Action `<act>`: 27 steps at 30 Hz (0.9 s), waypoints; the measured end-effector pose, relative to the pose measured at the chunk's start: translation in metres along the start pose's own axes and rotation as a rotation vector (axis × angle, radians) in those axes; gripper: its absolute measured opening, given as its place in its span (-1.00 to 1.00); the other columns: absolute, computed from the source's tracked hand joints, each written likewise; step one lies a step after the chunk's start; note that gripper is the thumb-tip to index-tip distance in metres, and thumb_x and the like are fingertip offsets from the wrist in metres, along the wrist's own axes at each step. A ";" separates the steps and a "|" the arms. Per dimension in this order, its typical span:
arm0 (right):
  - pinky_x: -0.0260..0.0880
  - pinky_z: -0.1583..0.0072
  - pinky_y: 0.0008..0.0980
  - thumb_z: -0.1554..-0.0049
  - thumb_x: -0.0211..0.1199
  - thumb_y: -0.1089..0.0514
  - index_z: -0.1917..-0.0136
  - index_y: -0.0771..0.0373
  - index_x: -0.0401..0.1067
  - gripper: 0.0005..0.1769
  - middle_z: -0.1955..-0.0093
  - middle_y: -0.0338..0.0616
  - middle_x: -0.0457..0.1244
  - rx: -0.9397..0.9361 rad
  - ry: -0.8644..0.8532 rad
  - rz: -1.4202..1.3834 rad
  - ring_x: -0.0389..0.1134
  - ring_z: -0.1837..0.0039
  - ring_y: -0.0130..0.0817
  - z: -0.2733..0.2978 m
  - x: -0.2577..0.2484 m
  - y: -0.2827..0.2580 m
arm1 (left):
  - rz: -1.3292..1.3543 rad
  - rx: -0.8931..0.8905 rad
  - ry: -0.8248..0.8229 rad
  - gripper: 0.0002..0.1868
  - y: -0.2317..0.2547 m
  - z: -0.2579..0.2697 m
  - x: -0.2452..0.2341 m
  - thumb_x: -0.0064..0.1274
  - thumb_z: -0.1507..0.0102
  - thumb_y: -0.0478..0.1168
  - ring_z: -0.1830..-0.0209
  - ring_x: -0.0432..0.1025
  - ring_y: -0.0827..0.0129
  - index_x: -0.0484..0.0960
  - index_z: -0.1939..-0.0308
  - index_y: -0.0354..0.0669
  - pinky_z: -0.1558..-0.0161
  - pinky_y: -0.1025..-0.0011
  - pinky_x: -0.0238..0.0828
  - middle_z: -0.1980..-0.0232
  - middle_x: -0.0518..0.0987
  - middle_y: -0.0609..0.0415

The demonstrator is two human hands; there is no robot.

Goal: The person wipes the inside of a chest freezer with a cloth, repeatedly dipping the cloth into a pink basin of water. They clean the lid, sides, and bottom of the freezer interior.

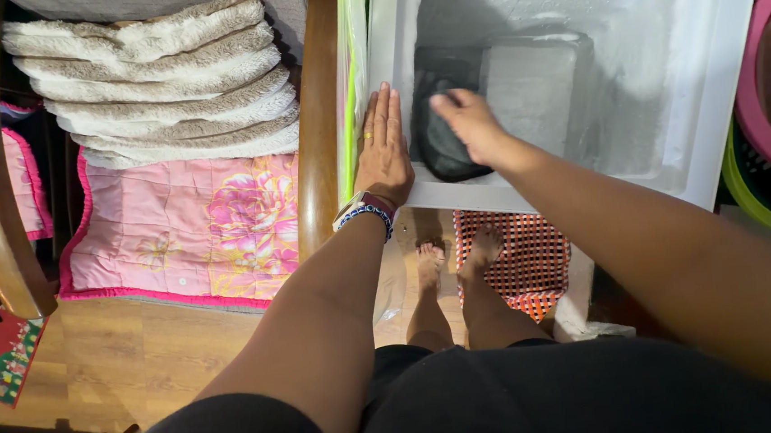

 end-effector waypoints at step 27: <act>0.28 -0.35 -0.15 -0.25 0.23 -0.23 -0.44 0.21 0.29 -0.33 -0.30 0.23 0.30 0.074 0.117 0.533 0.31 -0.37 0.10 0.015 0.027 -0.017 | -0.030 -0.028 -0.095 -0.08 0.001 -0.002 0.004 -0.28 -0.14 -0.46 -0.72 -0.18 0.03 -0.10 -0.62 -0.26 -0.66 0.16 -0.26 -0.70 -0.09 -0.09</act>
Point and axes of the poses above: each hand's wrist, its own z-axis away from the middle knuckle, its own x-axis out of the palm, y = z × x, the point moved 5 cm from there along -z, towards the middle knuckle
